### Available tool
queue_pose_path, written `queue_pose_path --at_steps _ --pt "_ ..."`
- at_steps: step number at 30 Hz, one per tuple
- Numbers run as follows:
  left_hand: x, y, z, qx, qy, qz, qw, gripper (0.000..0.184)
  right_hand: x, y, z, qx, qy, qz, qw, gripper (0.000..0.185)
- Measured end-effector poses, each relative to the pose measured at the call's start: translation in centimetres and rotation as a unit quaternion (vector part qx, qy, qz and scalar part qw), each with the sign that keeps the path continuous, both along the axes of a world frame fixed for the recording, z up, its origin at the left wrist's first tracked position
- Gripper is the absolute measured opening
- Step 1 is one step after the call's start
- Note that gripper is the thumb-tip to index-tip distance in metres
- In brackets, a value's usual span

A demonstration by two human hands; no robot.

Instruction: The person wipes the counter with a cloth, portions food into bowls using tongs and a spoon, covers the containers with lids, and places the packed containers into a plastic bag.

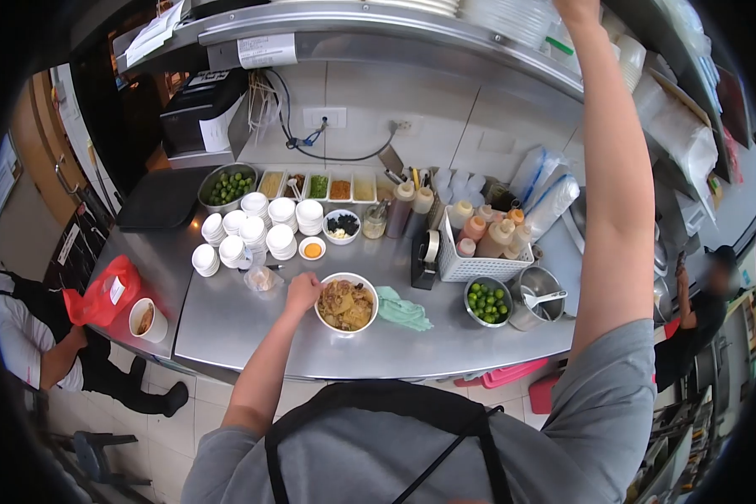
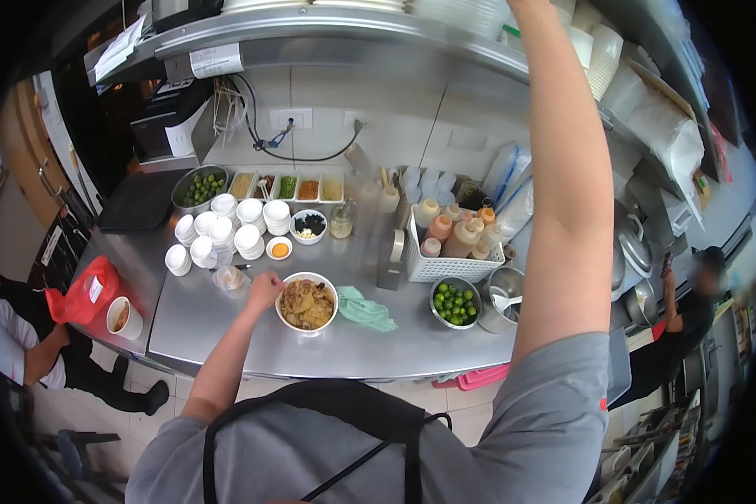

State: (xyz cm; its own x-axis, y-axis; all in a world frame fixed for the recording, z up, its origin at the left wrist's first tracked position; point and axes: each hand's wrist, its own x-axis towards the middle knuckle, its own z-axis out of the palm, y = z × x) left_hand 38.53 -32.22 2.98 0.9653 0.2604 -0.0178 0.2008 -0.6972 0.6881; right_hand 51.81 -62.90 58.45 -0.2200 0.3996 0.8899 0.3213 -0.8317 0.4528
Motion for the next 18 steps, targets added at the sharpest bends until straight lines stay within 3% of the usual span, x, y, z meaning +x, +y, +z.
queue_pose_path --at_steps 3,4,5,6,7,8,10,11,13,14,15,16,17,18 --pt "-0.3 0.2 0.6 0.015 -0.056 -0.016 0.998 0.022 -4.7 3.1 -4.1 -0.011 -0.044 0.079 0.996 0.038" --pt "-0.7 -0.2 1.4 -0.035 -0.105 0.015 0.994 0.023 -5.5 4.4 -6.1 -0.078 -0.045 0.211 0.973 0.04" --pt "-1.1 -0.5 3.1 -0.083 -0.151 0.046 0.984 0.025 -5.0 3.7 -10.0 -0.106 -0.024 0.198 0.974 0.031" --pt "-0.5 0.0 3.2 -0.218 -0.124 0.025 0.968 0.036 -4.7 3.2 -13.9 -0.135 -0.002 0.186 0.973 0.022" --pt "-1.4 -0.8 6.4 -0.458 -0.111 0.026 0.881 0.047 -4.3 2.6 -17.8 -0.162 0.021 0.173 0.971 0.016" --pt "-2.6 -0.8 9.5 -0.647 -0.091 -0.062 0.755 0.051 -10.5 6.1 -19.7 -0.258 0.124 0.304 0.909 0.015" --pt "-4.2 -0.9 13.3 -0.773 -0.087 -0.106 0.62 0.046 -11.0 7.0 -28.4 -0.329 0.109 0.305 0.887 0.022" --pt "-4.6 -0.7 13.3 -0.773 -0.078 -0.087 0.623 0.046 -11.8 7.1 -31.3 -0.346 0.16 0.302 0.873 0.018" --pt "-4.5 -0.7 13.2 -0.675 -0.134 -0.096 0.72 0.035 -12.0 7.0 -35.9 -0.328 0.258 0.263 0.87 0.023" --pt "-4.6 -0.7 12.7 -0.674 -0.128 -0.09 0.721 0.035 -12.0 6.8 -37.5 -0.309 0.304 0.226 0.872 0.029" --pt "-4.7 -0.7 12.1 -0.626 -0.125 -0.08 0.765 0.03 -11.7 6.6 -39.3 -0.308 0.308 0.23 0.87 0.029" --pt "-4.9 -0.6 11.5 -0.575 -0.121 -0.068 0.806 0.026 -11.4 6.4 -41.1 -0.108 0.416 0.283 0.857 0.03" --pt "-5.2 -0.8 11.0 -0.574 -0.12 -0.061 0.808 0.026 -11.1 6.4 -42.8 0.098 0.503 0.32 0.797 0.03" --pt "-5.4 -1.4 10.5 -0.558 -0.096 -0.065 0.821 0.024 -11.0 6.5 -44.3 0.098 0.506 0.324 0.793 0.03"
